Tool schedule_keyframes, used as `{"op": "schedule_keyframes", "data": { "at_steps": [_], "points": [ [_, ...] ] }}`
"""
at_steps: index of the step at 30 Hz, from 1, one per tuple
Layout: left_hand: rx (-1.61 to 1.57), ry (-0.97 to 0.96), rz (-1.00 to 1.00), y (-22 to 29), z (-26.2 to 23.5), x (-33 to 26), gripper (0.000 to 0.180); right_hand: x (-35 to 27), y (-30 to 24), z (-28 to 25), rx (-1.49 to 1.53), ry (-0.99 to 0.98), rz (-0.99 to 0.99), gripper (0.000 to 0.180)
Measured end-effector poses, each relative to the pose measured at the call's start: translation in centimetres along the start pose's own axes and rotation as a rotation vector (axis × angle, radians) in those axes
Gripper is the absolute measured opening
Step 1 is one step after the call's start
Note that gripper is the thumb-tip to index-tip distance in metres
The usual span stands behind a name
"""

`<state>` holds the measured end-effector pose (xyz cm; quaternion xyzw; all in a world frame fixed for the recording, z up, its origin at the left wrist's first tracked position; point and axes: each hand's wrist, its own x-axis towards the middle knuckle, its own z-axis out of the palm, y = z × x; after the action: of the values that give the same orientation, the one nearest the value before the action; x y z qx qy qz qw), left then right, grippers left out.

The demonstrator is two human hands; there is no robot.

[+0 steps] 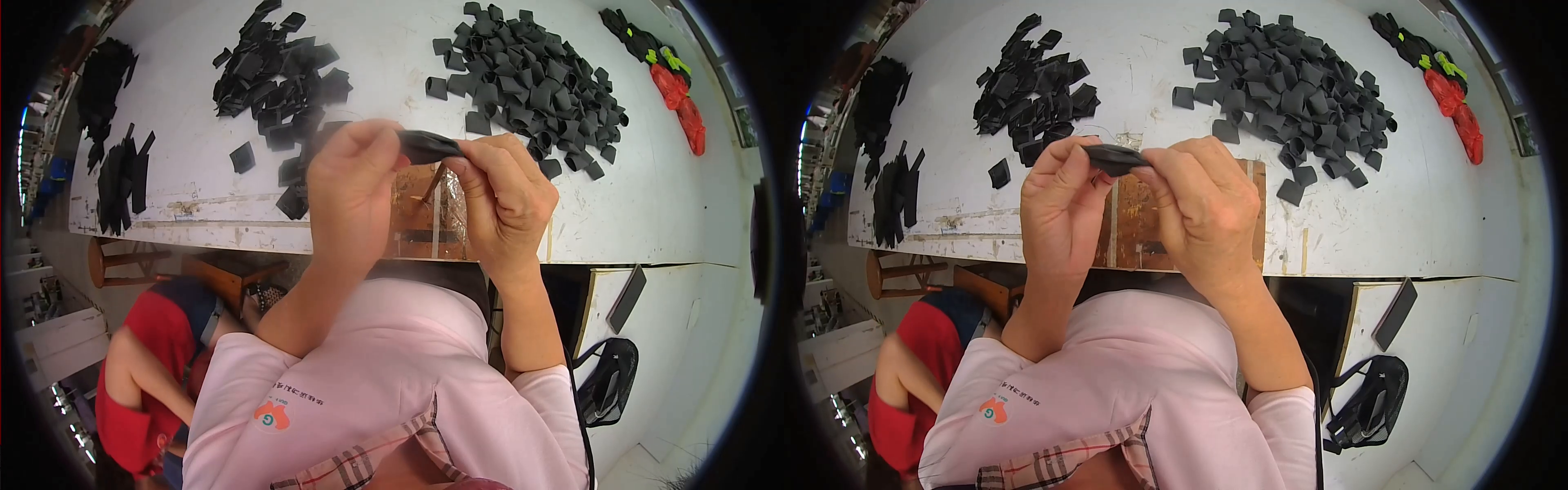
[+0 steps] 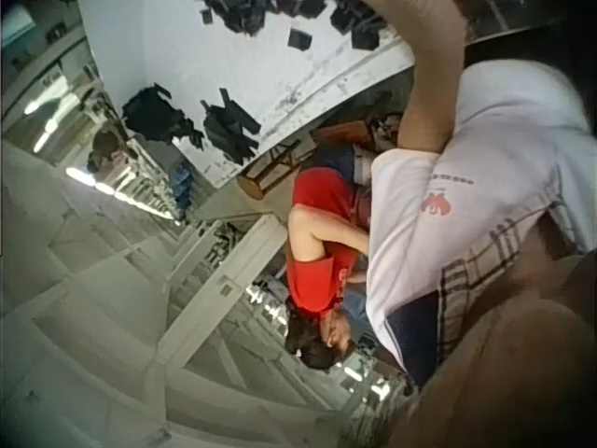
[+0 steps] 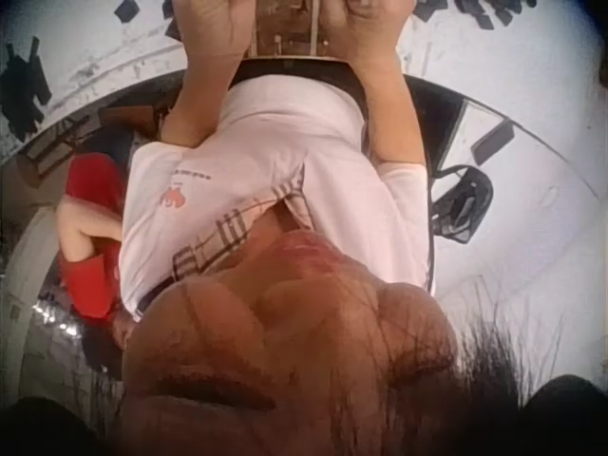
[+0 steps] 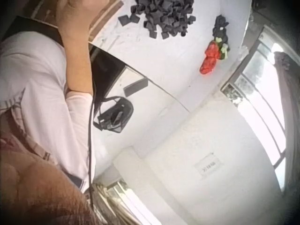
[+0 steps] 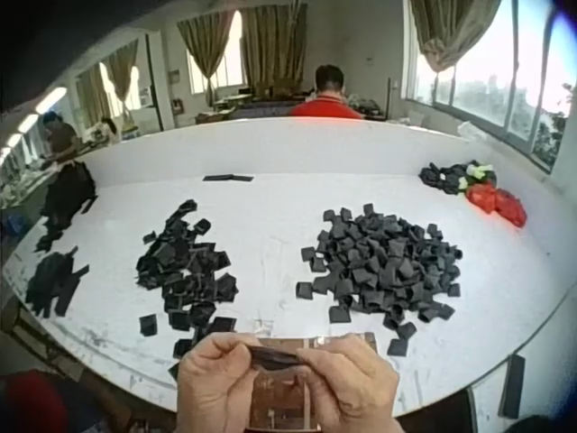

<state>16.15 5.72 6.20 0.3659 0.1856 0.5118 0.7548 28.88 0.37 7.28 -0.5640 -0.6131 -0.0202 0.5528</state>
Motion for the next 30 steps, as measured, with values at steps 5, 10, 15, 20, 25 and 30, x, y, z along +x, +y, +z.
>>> {"op": "schedule_keyframes", "data": {
  "at_steps": [5,10,15,20,25,30],
  "points": [
    [0.147,0.017,0.029,-0.5,0.2,-0.6,0.012,-1.0,0.7,0.4,0.067,0.017,0.036,0.011],
    [0.476,-0.162,0.215,0.6,0.9,0.8,0.014,0.2,0.2,-0.5,-0.030,-0.130,0.033,0.012],
    [0.766,-0.229,0.506,0.0,0.4,1.3,0.011,-0.9,0.1,0.1,-0.017,-0.064,0.016,0.010],
    [0.808,-0.132,0.572,-0.9,-0.3,1.5,0.010,0.4,0.1,-1.2,-0.033,-0.231,0.128,0.007],
    [1.487,0.588,0.625,0.6,-12.0,3.3,0.031,4.2,2.2,-4.0,0.548,0.251,0.650,0.029],
    [1.893,0.930,0.010,3.7,-24.8,4.2,0.022,-1.7,3.3,-2.8,0.533,0.102,0.776,0.026]
  ]
}}
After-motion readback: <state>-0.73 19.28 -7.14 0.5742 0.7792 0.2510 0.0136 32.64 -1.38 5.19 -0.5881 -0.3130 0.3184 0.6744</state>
